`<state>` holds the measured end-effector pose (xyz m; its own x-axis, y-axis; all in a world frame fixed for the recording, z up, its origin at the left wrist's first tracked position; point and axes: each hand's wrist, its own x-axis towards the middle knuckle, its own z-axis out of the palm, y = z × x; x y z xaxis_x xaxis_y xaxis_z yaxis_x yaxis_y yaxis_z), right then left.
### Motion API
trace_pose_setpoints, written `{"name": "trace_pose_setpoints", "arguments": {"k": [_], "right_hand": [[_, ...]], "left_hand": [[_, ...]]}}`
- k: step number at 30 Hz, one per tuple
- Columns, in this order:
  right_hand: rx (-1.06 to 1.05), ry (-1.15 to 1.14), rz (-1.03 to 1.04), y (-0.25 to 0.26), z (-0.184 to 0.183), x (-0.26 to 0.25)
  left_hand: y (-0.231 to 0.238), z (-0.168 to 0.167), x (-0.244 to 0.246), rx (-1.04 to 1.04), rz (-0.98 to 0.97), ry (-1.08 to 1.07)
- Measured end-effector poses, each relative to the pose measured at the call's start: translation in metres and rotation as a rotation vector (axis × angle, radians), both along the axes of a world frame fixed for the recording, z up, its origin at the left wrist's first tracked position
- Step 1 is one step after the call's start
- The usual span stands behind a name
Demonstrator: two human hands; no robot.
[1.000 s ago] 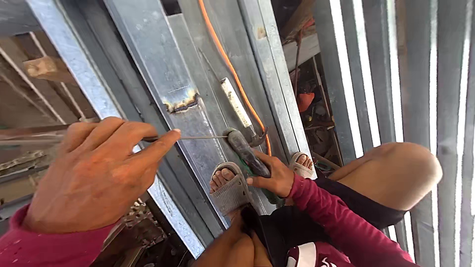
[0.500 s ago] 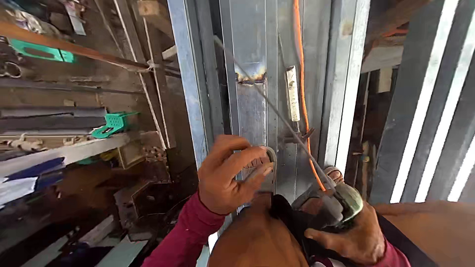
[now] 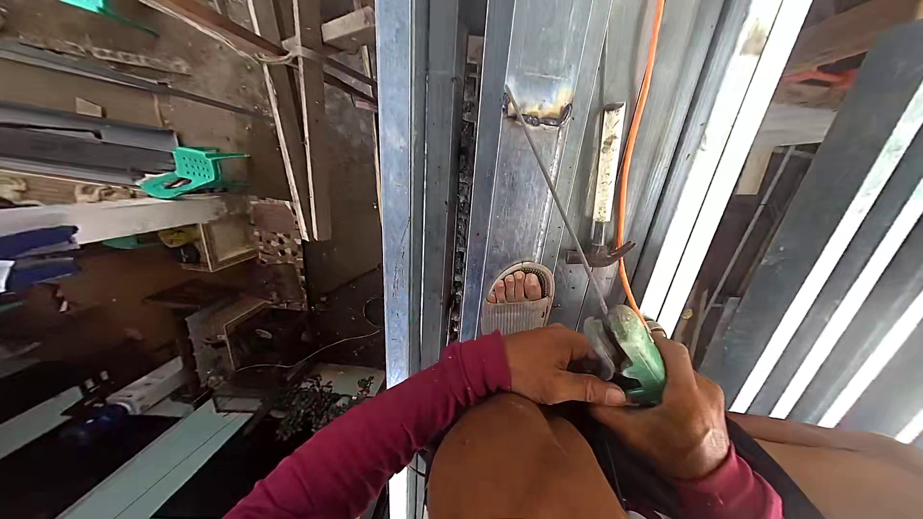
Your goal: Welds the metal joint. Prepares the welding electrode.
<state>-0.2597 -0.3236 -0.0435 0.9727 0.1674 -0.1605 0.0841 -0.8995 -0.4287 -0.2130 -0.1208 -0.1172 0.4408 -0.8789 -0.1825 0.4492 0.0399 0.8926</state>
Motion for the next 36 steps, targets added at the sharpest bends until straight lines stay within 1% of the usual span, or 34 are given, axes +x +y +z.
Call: {"name": "trace_pose_setpoints", "arguments": {"k": [5, 18, 33, 36], "right_hand": [[-0.058, -0.005, 0.007, 0.011, -0.007, 0.001], [-0.108, 0.002, 0.009, 0.027, -0.012, 0.002], [-0.094, 0.017, 0.005, 0.034, -0.012, -0.001], [-0.088, 0.020, -0.003, 0.034, -0.011, -0.001]], "left_hand": [[0.007, -0.007, -0.004, 0.020, 0.018, 0.090], [0.018, -0.020, -0.014, -0.031, 0.088, 0.143], [0.023, -0.025, -0.017, -0.115, 0.131, 0.121], [0.023, -0.024, -0.017, -0.094, 0.125, 0.128]]}}
